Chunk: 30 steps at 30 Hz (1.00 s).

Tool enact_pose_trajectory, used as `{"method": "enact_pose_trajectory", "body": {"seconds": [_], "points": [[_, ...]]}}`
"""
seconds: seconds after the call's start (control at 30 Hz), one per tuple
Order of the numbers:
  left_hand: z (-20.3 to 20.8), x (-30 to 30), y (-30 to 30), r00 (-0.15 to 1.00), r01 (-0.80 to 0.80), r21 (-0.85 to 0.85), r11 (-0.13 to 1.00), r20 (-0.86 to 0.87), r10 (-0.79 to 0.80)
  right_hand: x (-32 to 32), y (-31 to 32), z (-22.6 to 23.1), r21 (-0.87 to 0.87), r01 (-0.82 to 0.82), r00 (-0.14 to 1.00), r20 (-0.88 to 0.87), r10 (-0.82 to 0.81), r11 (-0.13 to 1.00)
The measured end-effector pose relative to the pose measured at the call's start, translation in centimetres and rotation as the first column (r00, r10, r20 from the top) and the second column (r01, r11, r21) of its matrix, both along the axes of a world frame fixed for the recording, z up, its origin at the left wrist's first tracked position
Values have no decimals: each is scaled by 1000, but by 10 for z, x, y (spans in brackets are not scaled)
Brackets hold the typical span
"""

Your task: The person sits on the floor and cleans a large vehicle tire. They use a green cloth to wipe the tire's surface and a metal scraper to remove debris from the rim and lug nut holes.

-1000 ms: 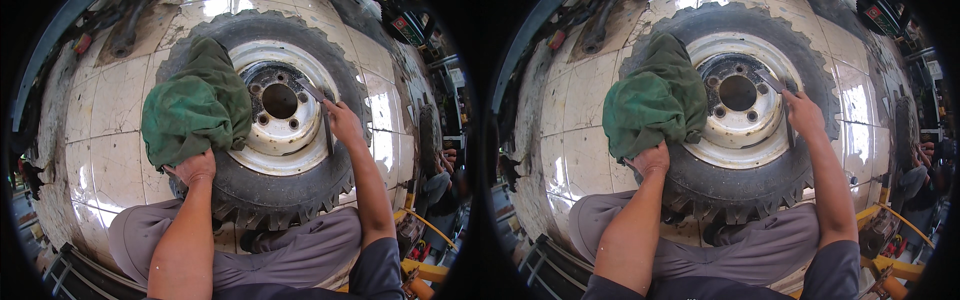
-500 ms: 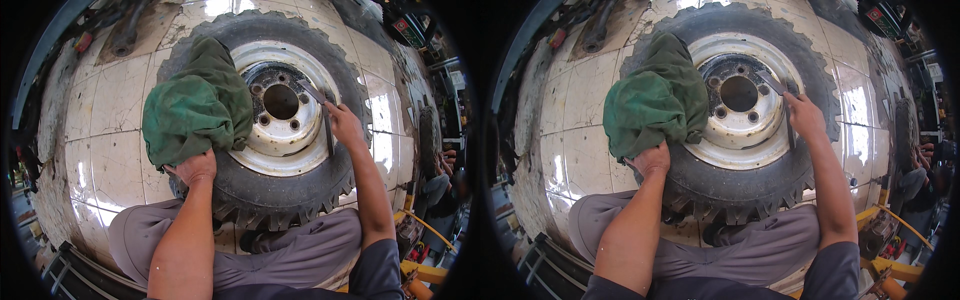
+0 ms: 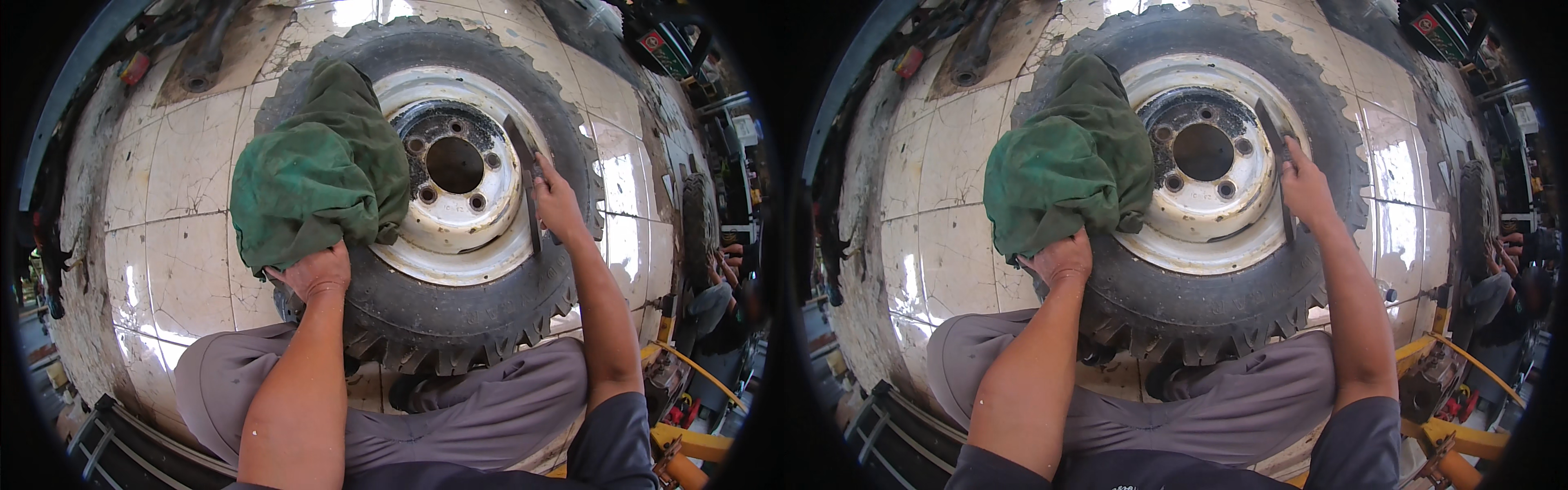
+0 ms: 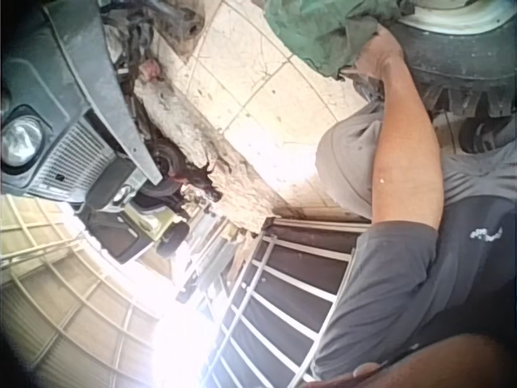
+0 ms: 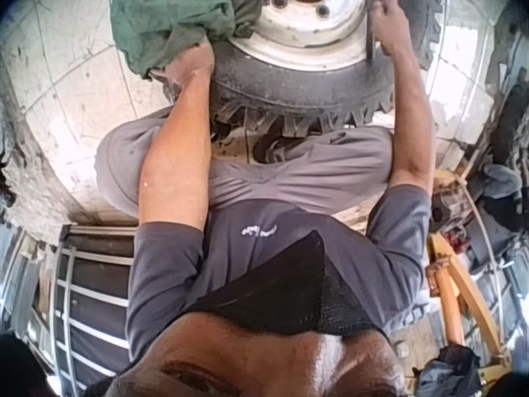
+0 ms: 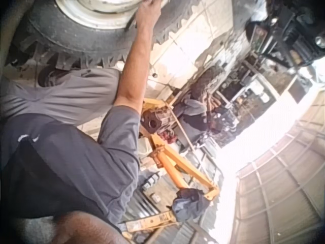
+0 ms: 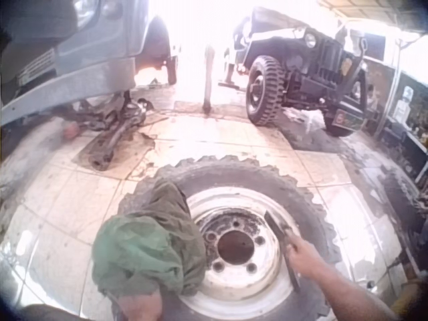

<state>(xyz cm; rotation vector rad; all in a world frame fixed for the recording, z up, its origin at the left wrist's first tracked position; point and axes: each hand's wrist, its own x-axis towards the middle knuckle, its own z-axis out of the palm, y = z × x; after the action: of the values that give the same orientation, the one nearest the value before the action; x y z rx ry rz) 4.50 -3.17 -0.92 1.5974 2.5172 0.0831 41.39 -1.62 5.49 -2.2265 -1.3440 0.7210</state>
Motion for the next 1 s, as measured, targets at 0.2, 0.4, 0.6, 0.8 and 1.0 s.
{"method": "enact_pose_trajectory", "body": {"seconds": [0.2, 0.4, 0.6, 0.8, 1.0], "points": [[2, 2, 2, 1000, 3, -13, 1000, 25, -3, 2, -1, -20, 79, -159, 969, 201, 141, 984], [-1, -4, 0, 1000, 9, 22, 1000, 0, -9, -15, 5, -2, 8, -159, 966, 206, 154, 987], [2, 0, 2, 1000, 14, 8, 1000, 18, -14, -8, 5, -5, 7, -188, 954, 239, 181, 982], [-1, -1, 2, 1000, 4, 13, 1000, 15, -5, -13, 7, -2, -46, -151, 961, 229, 157, 988], [-3, -1, 2, 1000, 19, 22, 1000, 6, -19, -9, 5, 1, -53, -136, 966, 215, 144, 989]]}}
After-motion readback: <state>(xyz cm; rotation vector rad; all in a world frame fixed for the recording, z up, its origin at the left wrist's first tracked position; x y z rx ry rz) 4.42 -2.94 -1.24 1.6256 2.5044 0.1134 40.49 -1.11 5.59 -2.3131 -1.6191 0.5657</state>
